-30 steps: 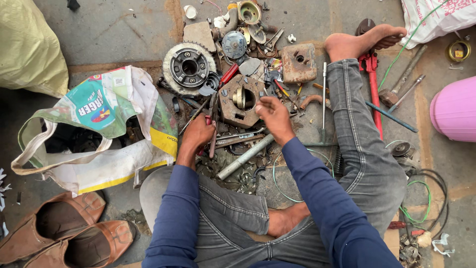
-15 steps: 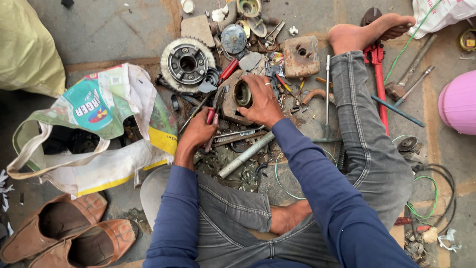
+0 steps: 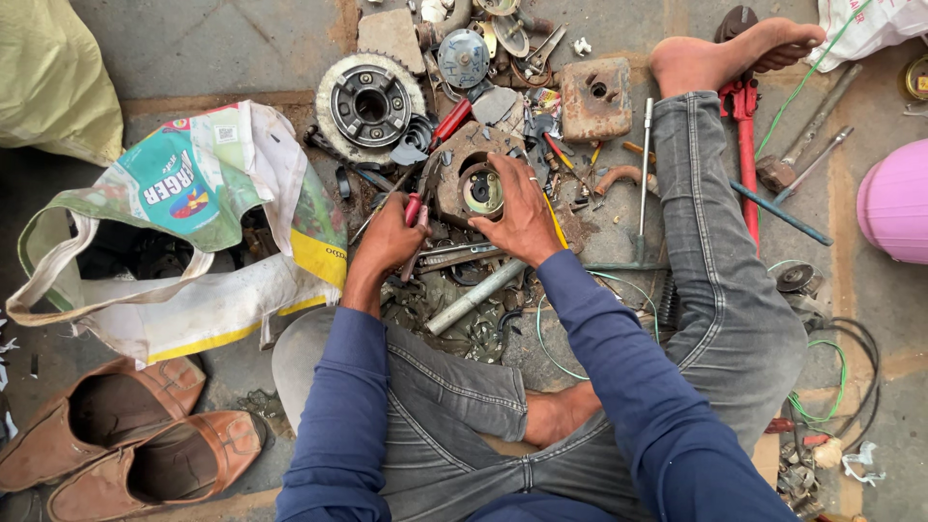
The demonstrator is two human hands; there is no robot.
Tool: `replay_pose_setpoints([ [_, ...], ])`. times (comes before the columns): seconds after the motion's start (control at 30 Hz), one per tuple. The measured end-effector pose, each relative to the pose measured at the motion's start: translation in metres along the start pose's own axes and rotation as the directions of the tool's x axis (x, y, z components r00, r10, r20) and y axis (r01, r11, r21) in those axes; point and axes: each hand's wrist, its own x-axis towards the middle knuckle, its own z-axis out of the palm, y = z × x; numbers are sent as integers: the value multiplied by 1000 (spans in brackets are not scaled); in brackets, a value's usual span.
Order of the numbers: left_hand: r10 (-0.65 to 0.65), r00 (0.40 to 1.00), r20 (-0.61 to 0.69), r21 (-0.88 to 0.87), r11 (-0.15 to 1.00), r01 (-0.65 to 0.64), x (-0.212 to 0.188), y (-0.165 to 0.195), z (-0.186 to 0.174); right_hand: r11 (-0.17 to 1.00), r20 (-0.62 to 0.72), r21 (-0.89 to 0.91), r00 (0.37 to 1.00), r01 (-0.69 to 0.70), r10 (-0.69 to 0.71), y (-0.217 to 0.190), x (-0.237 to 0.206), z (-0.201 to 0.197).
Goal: The person sits on the floor and uses a screwdriver and pliers to disassemble and adjust a small mechanical component. They repeatedly pry, twist, and reposition parts of the object while surrounded by tools and debris.
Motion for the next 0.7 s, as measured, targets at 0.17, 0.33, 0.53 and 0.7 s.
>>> replay_pose_setpoints([
  [0.17,19,1000,-18,-80,997,-20,-1,-4,-3,1000,-27,10,1000,11,-11,-3,-2,2],
  [0.33,-17,1000,-21,-63,998,16,-1,-3,-5,1000,-31,4,999,-19,19,-3,-3,4],
  [0.53,-5,999,-42,124,992,10,-1,-1,-8,1000,-54,16,999,-9,10,0,-5,5],
  [0.7,-24,999,-31,136,990,28,-9,0,-15,999,-46,32,999,-15,16,-6,-6,4],
])
